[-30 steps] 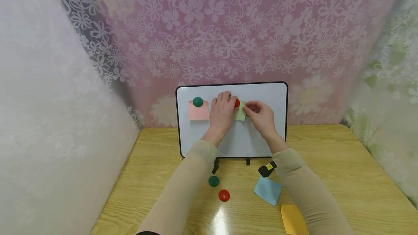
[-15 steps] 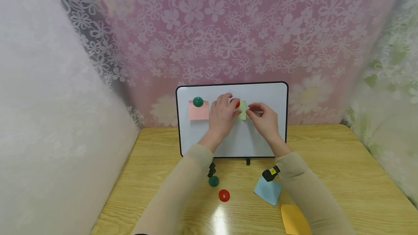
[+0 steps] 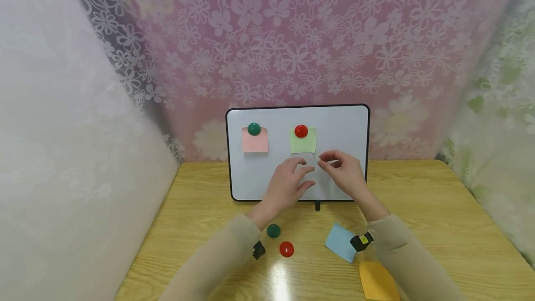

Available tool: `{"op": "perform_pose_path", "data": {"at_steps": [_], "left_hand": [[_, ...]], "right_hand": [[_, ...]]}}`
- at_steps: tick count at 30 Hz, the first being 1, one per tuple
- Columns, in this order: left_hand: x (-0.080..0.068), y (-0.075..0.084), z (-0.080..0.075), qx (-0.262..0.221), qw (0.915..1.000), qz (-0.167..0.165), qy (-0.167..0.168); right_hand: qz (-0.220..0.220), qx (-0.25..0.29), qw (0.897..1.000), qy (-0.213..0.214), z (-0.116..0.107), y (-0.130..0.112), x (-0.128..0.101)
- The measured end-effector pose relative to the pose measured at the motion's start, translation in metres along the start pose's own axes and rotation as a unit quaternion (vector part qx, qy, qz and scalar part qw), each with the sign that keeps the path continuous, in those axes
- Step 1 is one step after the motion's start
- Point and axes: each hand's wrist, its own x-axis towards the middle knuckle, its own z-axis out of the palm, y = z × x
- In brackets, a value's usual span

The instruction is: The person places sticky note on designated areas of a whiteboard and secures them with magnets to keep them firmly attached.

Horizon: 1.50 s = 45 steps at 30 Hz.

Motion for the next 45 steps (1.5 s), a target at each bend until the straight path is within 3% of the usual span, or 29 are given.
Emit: {"op": "perform_pose_path", "data": {"at_steps": [5, 8, 13, 18, 21, 25, 30, 37, 45], "left_hand": [[-0.030, 0.002, 0.009, -0.041, 0.9982, 0.041, -0.013], [-0.045, 0.003, 0.011, -0.051, 0.9970, 0.047, -0.035], [-0.066, 0.005, 0.010, -0.058, 0.9917, 0.018, -0.114], [-0.079, 0.009, 0.005, -0.083, 0.9781, -0.018, -0.190], [-0.085, 0.009, 0.003, -0.095, 0.9712, -0.019, -0.217], [-0.091, 0.008, 0.000, -0.105, 0.9687, 0.008, -0.225], [-0.099, 0.004, -0.001, -0.108, 0.9687, 0.034, -0.221], [-0.110, -0.001, -0.007, -0.109, 0.9682, 0.033, -0.223], [-0.123, -0.006, -0.014, -0.125, 0.9593, 0.039, -0.250]], "right_hand": [[-0.002, -0.014, 0.999, -0.034, 0.001, 0.003, -0.014], [-0.005, -0.016, 0.998, -0.054, 0.001, 0.005, -0.021], [-0.003, -0.024, 0.995, -0.099, -0.001, 0.012, -0.030], [-0.010, -0.030, 0.987, -0.158, -0.009, 0.020, -0.039], [-0.014, -0.034, 0.978, -0.207, -0.014, 0.029, -0.046], [-0.031, -0.040, 0.966, -0.255, -0.020, 0.036, -0.055], [-0.042, -0.048, 0.956, -0.286, -0.030, 0.040, -0.061], [-0.027, -0.043, 0.939, -0.340, -0.040, 0.046, -0.064], [-0.013, -0.060, 0.917, -0.394, -0.050, 0.053, -0.076]]}}
